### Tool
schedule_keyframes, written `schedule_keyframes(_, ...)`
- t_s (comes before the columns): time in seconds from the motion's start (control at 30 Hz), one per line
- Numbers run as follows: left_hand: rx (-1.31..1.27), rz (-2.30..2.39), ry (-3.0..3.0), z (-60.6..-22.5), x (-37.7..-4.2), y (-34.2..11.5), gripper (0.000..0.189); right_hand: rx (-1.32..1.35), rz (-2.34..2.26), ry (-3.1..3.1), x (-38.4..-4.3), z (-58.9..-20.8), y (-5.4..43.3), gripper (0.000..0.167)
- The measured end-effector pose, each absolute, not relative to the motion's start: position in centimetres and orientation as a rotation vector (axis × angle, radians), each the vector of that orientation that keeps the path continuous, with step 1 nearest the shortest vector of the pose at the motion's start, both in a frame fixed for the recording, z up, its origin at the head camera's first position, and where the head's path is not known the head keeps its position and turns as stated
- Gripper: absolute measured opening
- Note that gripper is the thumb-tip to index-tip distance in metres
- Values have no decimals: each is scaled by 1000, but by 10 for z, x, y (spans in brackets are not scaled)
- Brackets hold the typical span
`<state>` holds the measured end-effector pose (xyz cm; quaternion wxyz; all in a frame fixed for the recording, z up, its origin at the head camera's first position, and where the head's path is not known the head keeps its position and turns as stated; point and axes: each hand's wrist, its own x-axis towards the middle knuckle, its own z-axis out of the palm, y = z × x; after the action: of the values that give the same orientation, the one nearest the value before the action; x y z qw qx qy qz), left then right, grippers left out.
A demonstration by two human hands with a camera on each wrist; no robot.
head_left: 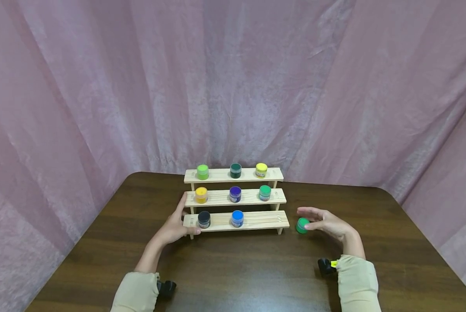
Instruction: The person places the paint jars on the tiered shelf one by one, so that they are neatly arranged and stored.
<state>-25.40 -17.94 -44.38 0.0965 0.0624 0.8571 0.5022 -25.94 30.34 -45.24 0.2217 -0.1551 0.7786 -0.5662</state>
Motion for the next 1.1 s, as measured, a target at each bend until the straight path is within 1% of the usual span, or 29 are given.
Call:
schedule_keyframes(0.27,190,1486,2533,-442,-253,-179,126,-431,-1576,2116,-261,-460,304,71)
schedule_keyframes(0.57,182,1474,2531,-443,-253,-180,126,-446,-1596,2096,-264,-473,306,67)
schedule_keyframes(0.83,163,1472,2528,-442,-253,-180,126,-419,-1608,2094,-263,-474,307,65)
schedule_keyframes(1.1,162,1475,2527,-443,-254,-180,126,-366,-1631,2083,-262,-471,306,59)
